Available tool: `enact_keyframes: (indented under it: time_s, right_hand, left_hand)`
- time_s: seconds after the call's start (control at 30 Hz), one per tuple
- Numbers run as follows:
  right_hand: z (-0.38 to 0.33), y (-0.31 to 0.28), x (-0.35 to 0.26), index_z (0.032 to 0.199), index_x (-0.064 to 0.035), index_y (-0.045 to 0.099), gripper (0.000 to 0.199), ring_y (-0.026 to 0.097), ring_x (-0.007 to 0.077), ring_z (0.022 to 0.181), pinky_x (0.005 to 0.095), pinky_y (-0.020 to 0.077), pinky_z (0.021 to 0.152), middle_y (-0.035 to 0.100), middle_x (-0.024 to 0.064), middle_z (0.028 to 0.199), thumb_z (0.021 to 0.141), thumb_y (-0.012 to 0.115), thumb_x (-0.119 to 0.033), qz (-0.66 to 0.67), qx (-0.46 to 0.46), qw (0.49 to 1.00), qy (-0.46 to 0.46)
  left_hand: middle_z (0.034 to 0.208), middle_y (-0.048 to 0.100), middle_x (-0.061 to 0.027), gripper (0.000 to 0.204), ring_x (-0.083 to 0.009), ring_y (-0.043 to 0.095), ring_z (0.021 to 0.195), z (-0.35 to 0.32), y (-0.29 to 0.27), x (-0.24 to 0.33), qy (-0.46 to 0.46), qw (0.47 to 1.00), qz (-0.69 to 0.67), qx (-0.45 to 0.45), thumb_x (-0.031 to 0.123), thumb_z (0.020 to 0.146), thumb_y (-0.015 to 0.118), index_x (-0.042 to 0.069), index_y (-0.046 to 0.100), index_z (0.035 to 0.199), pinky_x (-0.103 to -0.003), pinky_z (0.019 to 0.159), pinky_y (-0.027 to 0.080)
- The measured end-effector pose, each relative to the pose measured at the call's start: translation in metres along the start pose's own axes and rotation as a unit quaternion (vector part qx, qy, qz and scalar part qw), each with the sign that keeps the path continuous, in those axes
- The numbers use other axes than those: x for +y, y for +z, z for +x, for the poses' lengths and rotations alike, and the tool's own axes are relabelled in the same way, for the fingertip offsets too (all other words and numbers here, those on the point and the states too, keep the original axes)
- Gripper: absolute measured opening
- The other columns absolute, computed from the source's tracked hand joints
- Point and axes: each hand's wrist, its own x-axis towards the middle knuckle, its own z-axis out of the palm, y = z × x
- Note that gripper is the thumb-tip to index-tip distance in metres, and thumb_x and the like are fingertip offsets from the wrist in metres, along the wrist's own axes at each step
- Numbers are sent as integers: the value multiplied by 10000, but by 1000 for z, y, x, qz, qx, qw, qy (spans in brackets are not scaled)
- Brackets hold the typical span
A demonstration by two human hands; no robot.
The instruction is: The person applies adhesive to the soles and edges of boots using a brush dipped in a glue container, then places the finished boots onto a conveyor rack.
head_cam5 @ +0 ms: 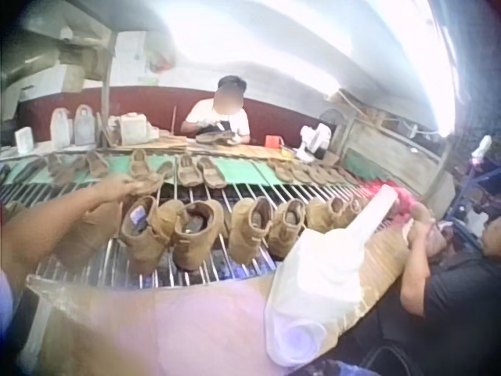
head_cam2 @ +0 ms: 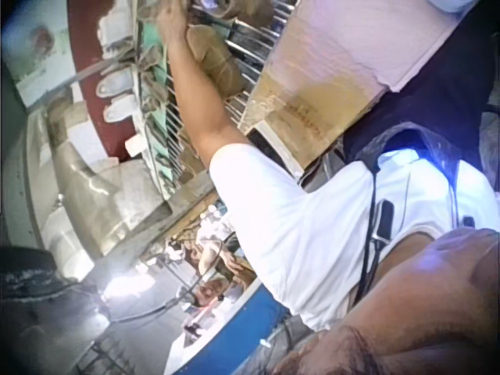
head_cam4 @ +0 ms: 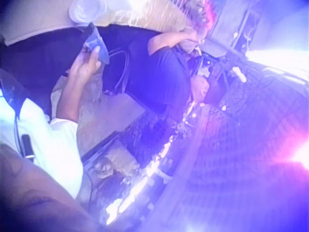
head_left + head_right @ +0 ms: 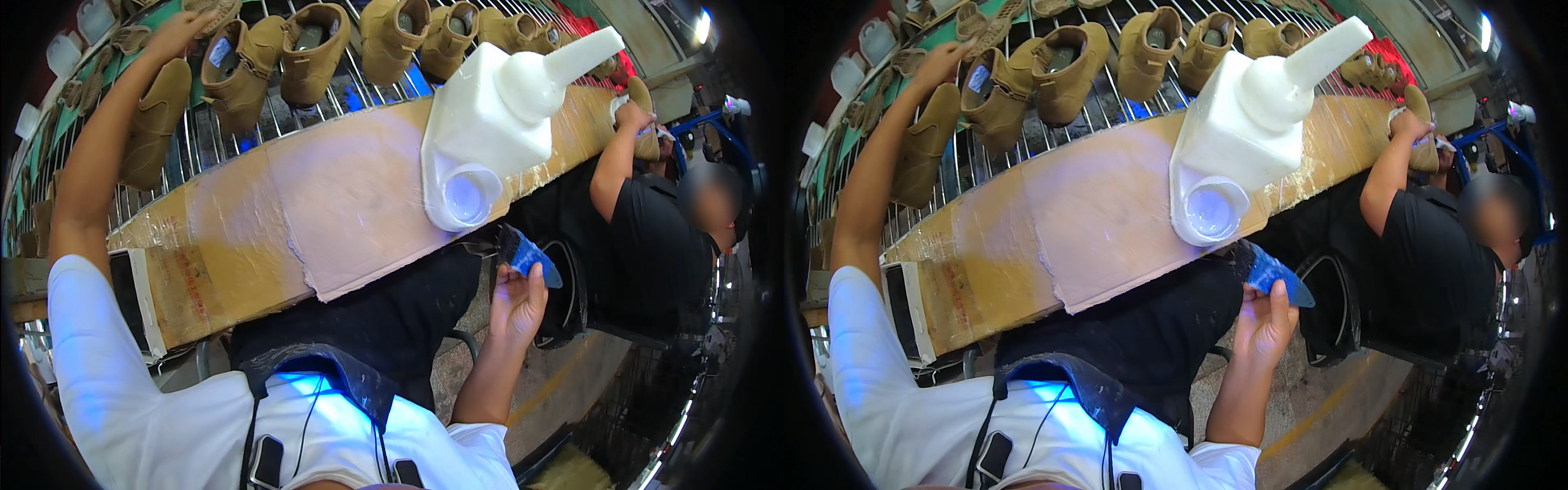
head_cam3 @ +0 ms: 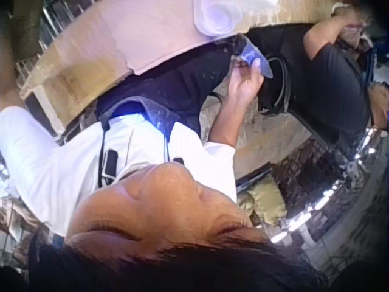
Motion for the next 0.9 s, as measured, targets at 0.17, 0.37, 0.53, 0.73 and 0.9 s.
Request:
enact_keyframes:
  time_s: [0.17,0.37,0.53,0.73,0.9]
  right_hand:
    - [16,44,17,931,16,631,193,606,191,842,300,480,759,628,88,902,752,701,25,-401,-125,889,-183]
    - [34,104,48,824,-19,582,229,548,317,765,391,446,665,548,145,793,611,662,-1,-634,-309,588,-396]
    - [21,95,26,723,-17,516,193,545,342,749,422,448,653,515,152,750,628,683,-43,-709,-325,558,-284]
    - [25,28,-50,771,23,607,163,554,142,595,288,447,572,594,66,644,721,709,-94,-639,-179,748,15]
    - [28,-50,-109,819,25,634,181,541,110,684,259,441,640,605,28,746,749,707,-125,-540,-49,840,-18]
  left_hand:
    - [1233,566,-198,929,-320,569,1118,-65,19,-26,-210,887,386,-143,517,637,737,0,389,1326,-412,931,454]
    - [1211,589,-174,1137,-292,602,1083,-70,48,-1,-301,842,432,-115,483,624,768,16,142,1450,-414,894,480]
    - [1150,627,-160,1109,-295,628,1026,-69,55,-28,-273,859,429,-63,476,640,757,27,151,1453,-410,852,497]
    - [1070,644,-196,1085,-337,642,949,-95,38,-23,-214,908,358,-33,471,654,708,138,88,1479,-410,800,509]
    - [1121,613,-216,1037,-366,625,962,-135,21,-11,-140,944,291,74,429,652,713,229,114,1474,-431,807,500]
